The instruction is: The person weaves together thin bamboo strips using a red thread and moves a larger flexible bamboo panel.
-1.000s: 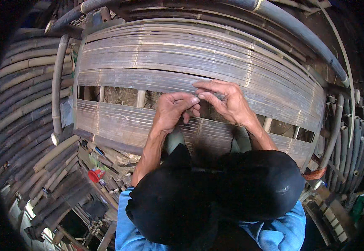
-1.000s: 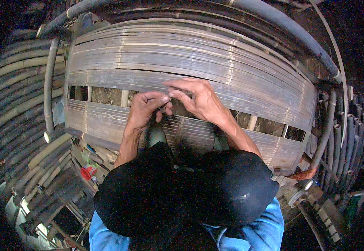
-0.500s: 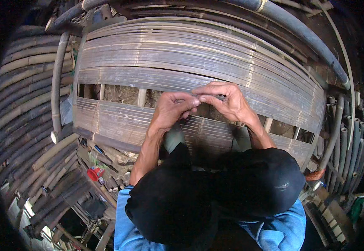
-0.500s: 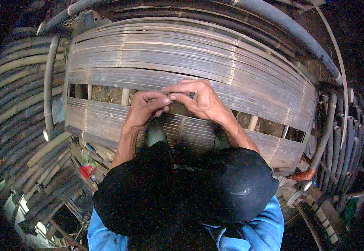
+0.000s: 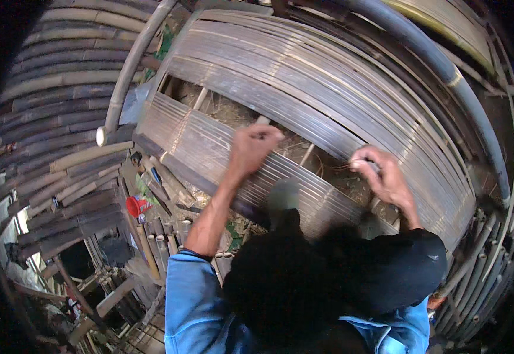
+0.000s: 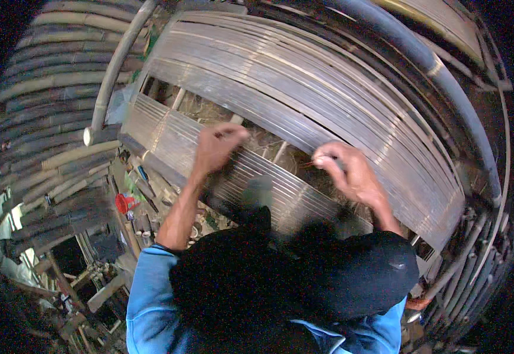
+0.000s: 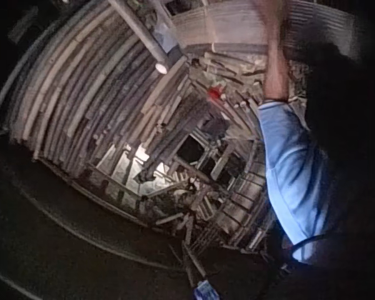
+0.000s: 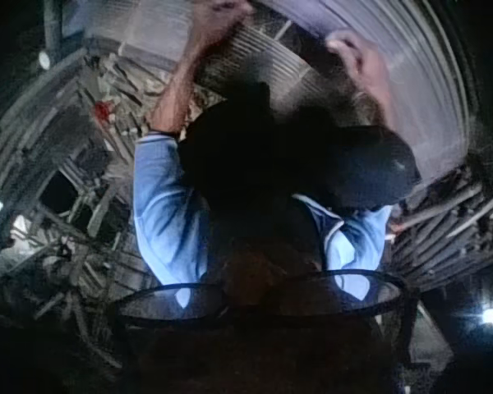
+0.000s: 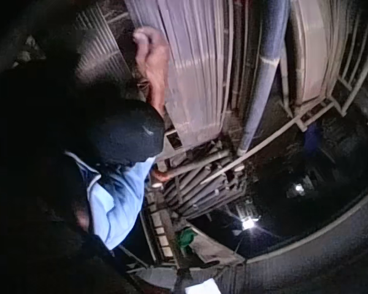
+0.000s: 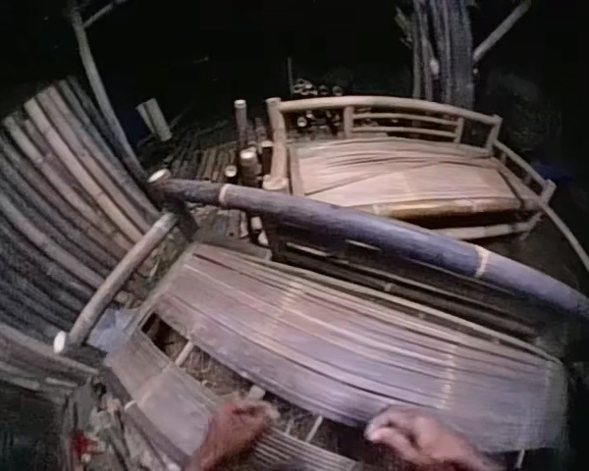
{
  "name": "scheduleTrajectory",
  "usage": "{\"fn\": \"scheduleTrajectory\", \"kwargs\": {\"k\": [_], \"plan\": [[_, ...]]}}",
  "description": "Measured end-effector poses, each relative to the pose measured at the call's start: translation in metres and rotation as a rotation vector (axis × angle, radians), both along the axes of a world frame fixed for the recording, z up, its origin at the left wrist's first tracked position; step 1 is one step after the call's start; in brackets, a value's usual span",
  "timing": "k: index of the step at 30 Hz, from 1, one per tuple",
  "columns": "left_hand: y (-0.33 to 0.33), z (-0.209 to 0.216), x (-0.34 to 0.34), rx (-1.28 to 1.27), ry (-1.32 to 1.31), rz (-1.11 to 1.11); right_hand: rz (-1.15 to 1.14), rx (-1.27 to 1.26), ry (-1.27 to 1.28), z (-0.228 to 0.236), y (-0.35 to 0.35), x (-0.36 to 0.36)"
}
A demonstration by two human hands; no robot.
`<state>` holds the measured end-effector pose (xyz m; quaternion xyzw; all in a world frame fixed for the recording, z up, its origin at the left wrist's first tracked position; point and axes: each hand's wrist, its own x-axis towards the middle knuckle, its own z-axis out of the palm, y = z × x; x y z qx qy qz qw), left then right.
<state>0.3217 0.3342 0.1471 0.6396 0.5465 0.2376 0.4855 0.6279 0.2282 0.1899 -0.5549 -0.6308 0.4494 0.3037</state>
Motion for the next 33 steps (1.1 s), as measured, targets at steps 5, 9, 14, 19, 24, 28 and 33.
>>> {"fn": "scheduleTrajectory", "kwargs": {"k": [5,9,14,19,24,28,33], "plan": [[0.081,-0.084,-0.168,0.508,0.408,0.429,-0.061,-0.100,-0.135,0.039,0.023,0.025],[0.096,-0.127,-0.238,0.532,0.787,0.465,-0.015,-0.085,-0.343,0.082,0.046,0.030],[0.089,-0.128,-0.238,0.570,0.681,0.393,0.145,-0.086,-0.523,0.123,0.078,0.027],[0.086,-0.119,-0.245,0.617,1.089,0.263,0.454,-0.065,-0.608,0.142,0.118,-0.002],[0.116,-0.062,-0.201,0.023,0.728,0.085,0.457,0.060,-0.654,0.124,0.144,-0.032],[0.089,0.034,-0.247,0.026,0.643,0.091,0.398,0.323,-0.390,0.084,0.169,-0.085],[0.075,0.108,-0.204,0.003,0.680,0.055,0.209,0.373,-0.096,0.058,0.176,-0.113]]}}
